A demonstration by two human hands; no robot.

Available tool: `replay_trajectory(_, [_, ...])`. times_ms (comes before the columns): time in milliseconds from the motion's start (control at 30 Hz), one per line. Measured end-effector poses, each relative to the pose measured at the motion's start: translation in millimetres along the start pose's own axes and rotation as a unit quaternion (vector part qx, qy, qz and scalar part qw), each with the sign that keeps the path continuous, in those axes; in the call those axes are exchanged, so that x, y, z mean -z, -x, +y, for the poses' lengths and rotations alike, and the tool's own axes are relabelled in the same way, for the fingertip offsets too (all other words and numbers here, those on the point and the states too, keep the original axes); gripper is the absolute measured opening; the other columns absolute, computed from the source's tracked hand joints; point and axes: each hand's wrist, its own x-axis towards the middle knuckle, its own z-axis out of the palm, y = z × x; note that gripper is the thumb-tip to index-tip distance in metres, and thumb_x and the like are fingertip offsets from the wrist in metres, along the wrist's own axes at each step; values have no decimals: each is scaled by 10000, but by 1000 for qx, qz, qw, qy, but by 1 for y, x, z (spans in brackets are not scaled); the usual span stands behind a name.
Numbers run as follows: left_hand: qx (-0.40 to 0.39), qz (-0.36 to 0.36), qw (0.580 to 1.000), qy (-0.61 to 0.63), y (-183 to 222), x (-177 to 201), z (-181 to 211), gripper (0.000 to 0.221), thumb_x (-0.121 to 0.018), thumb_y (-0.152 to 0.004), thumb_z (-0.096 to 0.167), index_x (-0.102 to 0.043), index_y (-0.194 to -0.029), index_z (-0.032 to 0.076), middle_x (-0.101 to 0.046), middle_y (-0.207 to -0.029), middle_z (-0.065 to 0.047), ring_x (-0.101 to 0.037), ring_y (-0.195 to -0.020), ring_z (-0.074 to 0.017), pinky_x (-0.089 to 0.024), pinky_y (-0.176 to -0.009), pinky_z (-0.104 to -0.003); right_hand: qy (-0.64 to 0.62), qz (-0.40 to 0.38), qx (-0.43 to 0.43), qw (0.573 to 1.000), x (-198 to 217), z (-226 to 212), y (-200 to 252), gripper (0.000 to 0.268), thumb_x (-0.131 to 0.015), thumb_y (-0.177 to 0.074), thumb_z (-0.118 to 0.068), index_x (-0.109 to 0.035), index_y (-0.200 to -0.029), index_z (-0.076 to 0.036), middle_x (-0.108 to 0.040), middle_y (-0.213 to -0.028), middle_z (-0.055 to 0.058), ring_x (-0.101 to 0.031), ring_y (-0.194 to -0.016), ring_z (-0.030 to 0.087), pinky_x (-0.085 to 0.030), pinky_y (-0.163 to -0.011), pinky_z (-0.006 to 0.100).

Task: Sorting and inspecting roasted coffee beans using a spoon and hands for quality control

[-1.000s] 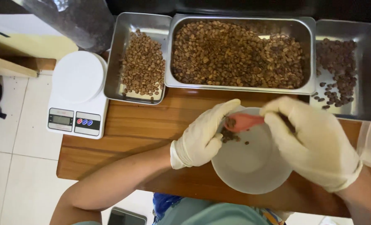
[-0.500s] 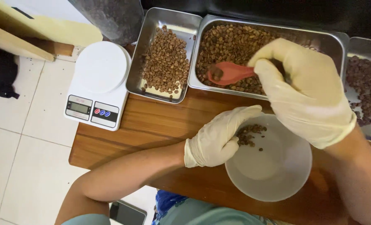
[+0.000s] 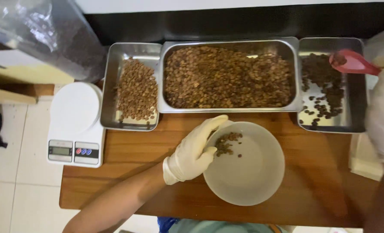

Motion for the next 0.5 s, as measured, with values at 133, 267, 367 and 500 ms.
replay_trajectory(133, [-18, 18, 997, 70, -4, -1, 3, 609, -475, -912, 57, -365, -1506, -17, -559, -1485, -177, -520, -1411, -319, -358, -1243, -469, -218, 180, -17, 959, 8, -18, 18, 187, -493, -1271, 90, -584, -1434, 88, -559, -1159, 264, -553, -1082, 411, -421, -987, 451])
replay_trajectory(267, [-74, 31, 992, 101, -8, -5, -6, 521, -457, -1044, 181, -334, -1510, -17, -597, -1424, -182, -586, -1301, -299, -423, -1194, -460, -31, 235, -37, 971, -6, -13, 39, 219, -647, -1333, -10, -817, -1470, 11, -588, -978, 184, -566, -816, 338, -424, -725, 399])
replay_trajectory(367, [-59, 22, 994, 90, -8, -3, -7, 557, -450, -979, 33, -325, -1519, -21, -585, -1449, -167, -566, -1335, -288, -373, -1252, -485, -183, 282, 38, 941, 3, -22, 37, 170, -596, -1273, 228, -686, -1418, 224, -680, -1139, 388, -663, -990, 524, -538, -928, 517])
replay_trajectory(500, [-49, 17, 997, 59, -8, 1, -8, 500, -462, -1020, 110, -366, -1495, -13, -596, -1445, -168, -583, -1327, -287, -373, -1249, -471, -148, 274, 31, 950, -36, -21, 56, 571, -660, -970, 272, -778, -1467, 17, -486, -859, 114, -406, -720, 241, -258, -589, 339])
